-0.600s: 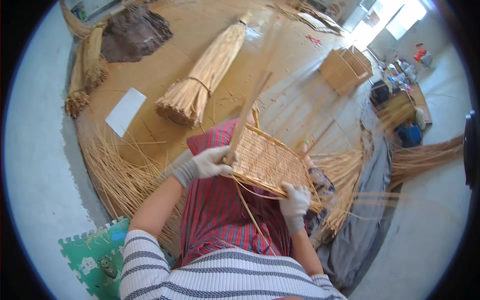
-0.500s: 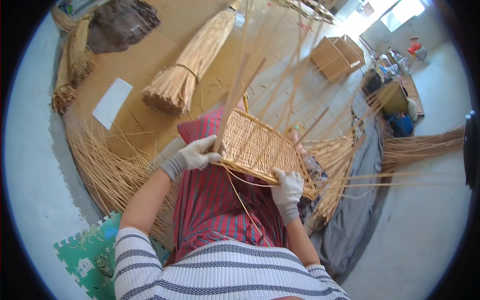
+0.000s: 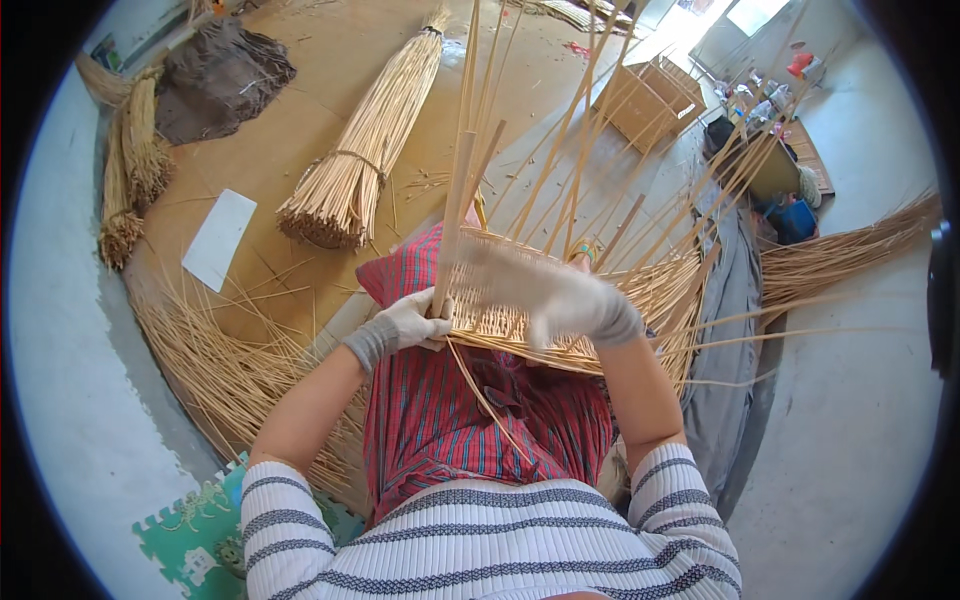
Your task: Weaving a wicker basket while sitting on a workshop floor.
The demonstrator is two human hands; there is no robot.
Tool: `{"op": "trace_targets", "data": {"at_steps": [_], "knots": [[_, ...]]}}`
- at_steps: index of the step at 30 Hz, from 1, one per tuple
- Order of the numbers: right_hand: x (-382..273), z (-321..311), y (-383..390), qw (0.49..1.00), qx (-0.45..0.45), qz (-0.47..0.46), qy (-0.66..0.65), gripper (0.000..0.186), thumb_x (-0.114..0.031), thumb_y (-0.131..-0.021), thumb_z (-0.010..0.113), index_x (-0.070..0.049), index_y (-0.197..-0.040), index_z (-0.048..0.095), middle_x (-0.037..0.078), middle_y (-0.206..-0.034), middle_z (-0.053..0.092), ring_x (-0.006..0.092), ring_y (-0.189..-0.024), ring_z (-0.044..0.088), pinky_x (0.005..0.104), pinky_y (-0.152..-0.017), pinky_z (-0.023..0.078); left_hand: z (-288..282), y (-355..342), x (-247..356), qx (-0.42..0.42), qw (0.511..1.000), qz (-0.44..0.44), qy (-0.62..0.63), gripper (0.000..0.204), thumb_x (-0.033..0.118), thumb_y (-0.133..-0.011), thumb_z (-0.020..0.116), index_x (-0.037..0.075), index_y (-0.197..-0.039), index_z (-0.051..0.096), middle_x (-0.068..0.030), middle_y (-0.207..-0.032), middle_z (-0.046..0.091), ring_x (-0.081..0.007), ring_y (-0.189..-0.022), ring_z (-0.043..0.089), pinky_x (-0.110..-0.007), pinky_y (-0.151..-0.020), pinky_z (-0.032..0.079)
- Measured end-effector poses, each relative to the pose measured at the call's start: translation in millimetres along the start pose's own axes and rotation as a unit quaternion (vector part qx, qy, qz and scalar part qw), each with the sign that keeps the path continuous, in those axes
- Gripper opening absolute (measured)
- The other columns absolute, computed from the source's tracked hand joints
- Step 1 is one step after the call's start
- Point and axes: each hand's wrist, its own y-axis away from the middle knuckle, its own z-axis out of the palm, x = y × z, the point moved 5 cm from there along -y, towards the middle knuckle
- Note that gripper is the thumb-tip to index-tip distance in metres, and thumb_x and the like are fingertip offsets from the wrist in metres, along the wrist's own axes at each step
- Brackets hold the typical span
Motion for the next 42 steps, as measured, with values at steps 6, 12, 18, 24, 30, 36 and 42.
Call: {"op": "trace_targets", "data": {"at_steps": [6,12,18,24,30,36,42], "knots": [[26.4,-81.0,-56.7,0.828,0.362,0.155,0.4,0.068,-0.03,-0.095,0.063,-0.003,-0.15,0.033,0.016,-0.111,0.07,0.0255,-0.096,0.067,0.0373,-0.079,0.052,3.0,-11.9,-9.6,-0.078,0.996,-0.037,-0.033,0.016,0.008,-0.092,0.066,0.012,-0.104,0.056,0.0022,-0.09,0.052,-0.0113,-0.086,0.06,-0.033,-0.078,0.06],[28.6,-94.6,-68.4,0.883,0.307,0.178,0.306,0.032,-0.025,-0.093,0.064,-0.006,-0.119,0.062,0.018,-0.098,0.071,0.03,-0.089,0.071,0.0372,-0.076,0.054,8.2,-3.5,-3.3,-0.053,0.998,-0.026,-0.034,0.026,0.011,-0.095,0.063,0.011,-0.121,0.059,0.0022,-0.094,0.053,-0.0125,-0.092,0.062,-0.034,-0.078,0.061],[-21.3,-18.5,8.1,0.797,0.417,0.033,0.437,0.02,-0.012,-0.087,0.071,-0.005,-0.104,0.064,0.012,-0.087,0.071,0.0221,-0.076,0.071,0.0373,-0.077,0.056,-3.6,-6.4,-15.4,-0.007,0.999,0.014,0.039,0.02,0.01,-0.095,0.064,0.011,-0.115,0.064,0.0018,-0.099,0.062,-0.0109,-0.088,0.062,-0.031,-0.077,0.06],[141.0,40.3,258.3,0.728,0.669,0.149,-0.021,0.016,-0.009,-0.09,0.072,-0.009,-0.1,0.061,0.006,-0.09,0.067,0.0142,-0.076,0.066,0.0282,-0.068,0.056,-1.5,-5.8,-11.6,-0.023,0.997,0.037,0.059,0.015,0.009,-0.096,0.064,0.011,-0.11,0.064,0.0044,-0.094,0.063,-0.0086,-0.086,0.063,-0.03,-0.076,0.06],[129.5,41.7,229.2,0.712,0.636,0.269,-0.128,0.021,-0.024,-0.099,0.061,-0.004,-0.107,0.062,0.007,-0.091,0.069,0.0107,-0.075,0.066,0.0223,-0.063,0.053,-5.6,-11.5,-10.8,-0.046,0.993,0.089,0.058,0.014,0.009,-0.096,0.063,0.008,-0.109,0.064,0.0026,-0.095,0.063,-0.009,-0.085,0.064,-0.029,-0.076,0.061],[77.4,43.5,56.2,0.833,0.503,0.019,0.228,0.043,-0.038,-0.106,0.045,0.001,-0.116,0.059,0.009,-0.093,0.069,0.0124,-0.079,0.065,0.0236,-0.07,0.052,3.5,-4.6,-11.7,-0.008,0.999,0.053,-0.003,0.016,0.008,-0.096,0.062,0.004,-0.112,0.063,-0.0015,-0.095,0.064,-0.0109,-0.083,0.065,-0.029,-0.073,0.062],[140.1,-20.9,-51.0,0.819,0.548,-0.011,-0.171,0.044,-0.046,-0.105,0.044,-0.006,-0.095,0.059,-0.003,-0.064,0.048,0.0088,-0.051,0.041,0.0245,-0.045,0.035,10.0,-6.7,-14.5,-0.016,0.998,0.062,-0.009,0.017,0.008,-0.095,0.064,0.004,-0.111,0.062,-0.0011,-0.095,0.065,-0.0107,-0.08,0.066,-0.029,-0.072,0.062]]}}
